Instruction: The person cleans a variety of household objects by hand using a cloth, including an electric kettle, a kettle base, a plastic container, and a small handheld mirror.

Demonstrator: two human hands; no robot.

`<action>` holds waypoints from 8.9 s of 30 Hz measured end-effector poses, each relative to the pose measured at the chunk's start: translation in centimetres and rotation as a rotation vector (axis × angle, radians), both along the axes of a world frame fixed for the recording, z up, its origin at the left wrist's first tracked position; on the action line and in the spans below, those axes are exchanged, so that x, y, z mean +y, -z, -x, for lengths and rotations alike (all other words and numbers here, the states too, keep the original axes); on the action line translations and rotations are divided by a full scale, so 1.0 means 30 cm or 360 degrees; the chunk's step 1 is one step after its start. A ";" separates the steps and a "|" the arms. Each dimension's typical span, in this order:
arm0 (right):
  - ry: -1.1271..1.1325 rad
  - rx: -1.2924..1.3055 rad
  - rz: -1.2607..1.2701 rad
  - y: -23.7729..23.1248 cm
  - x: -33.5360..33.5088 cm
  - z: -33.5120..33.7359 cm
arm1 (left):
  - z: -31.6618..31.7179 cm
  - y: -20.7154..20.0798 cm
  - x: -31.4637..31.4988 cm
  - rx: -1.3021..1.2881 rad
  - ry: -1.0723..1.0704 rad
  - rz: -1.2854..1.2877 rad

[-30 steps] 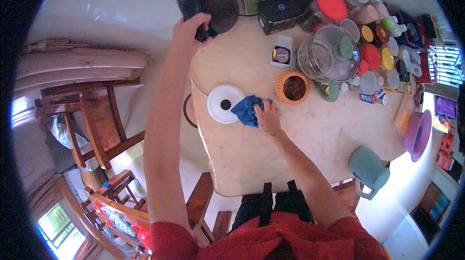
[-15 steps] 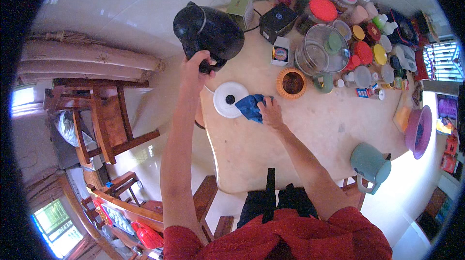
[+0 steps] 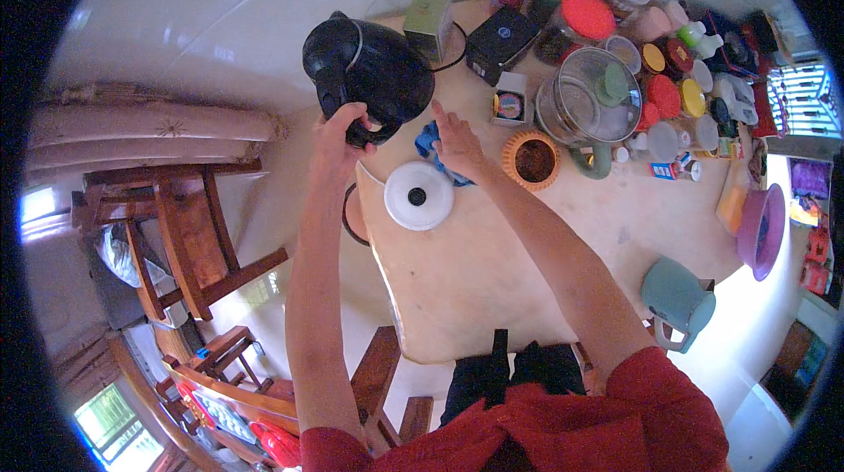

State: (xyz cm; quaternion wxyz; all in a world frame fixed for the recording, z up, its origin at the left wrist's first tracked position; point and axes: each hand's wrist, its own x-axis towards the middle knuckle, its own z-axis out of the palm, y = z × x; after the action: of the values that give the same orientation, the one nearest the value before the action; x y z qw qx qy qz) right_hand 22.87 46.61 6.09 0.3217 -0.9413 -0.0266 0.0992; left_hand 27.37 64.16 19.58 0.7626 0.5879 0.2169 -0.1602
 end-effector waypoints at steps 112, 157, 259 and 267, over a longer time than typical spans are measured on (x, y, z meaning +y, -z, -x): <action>-0.1018 -0.0740 -0.0029 -0.495 -0.297 1.048 | 1.485 0.178 -0.400 -0.0102 0.0328 -0.0718; -0.1077 -0.0292 0.0103 -0.465 -0.219 0.854 | 1.461 0.192 -0.499 -0.0177 -0.0021 -0.1474; 0.0950 0.1127 -0.2095 -0.086 -0.488 1.114 | 1.389 0.129 -0.367 -0.0323 0.0744 -0.1417; 0.1034 0.0972 -0.2379 0.143 -0.519 1.071 | 1.349 0.103 -0.393 -0.0340 0.0791 -0.1432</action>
State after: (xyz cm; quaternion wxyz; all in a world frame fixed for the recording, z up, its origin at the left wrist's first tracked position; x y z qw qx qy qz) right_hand -9.25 31.04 1.79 0.8607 -0.3766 0.2727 0.2072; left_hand -13.10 52.39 16.50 0.3916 0.9041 0.0391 -0.1665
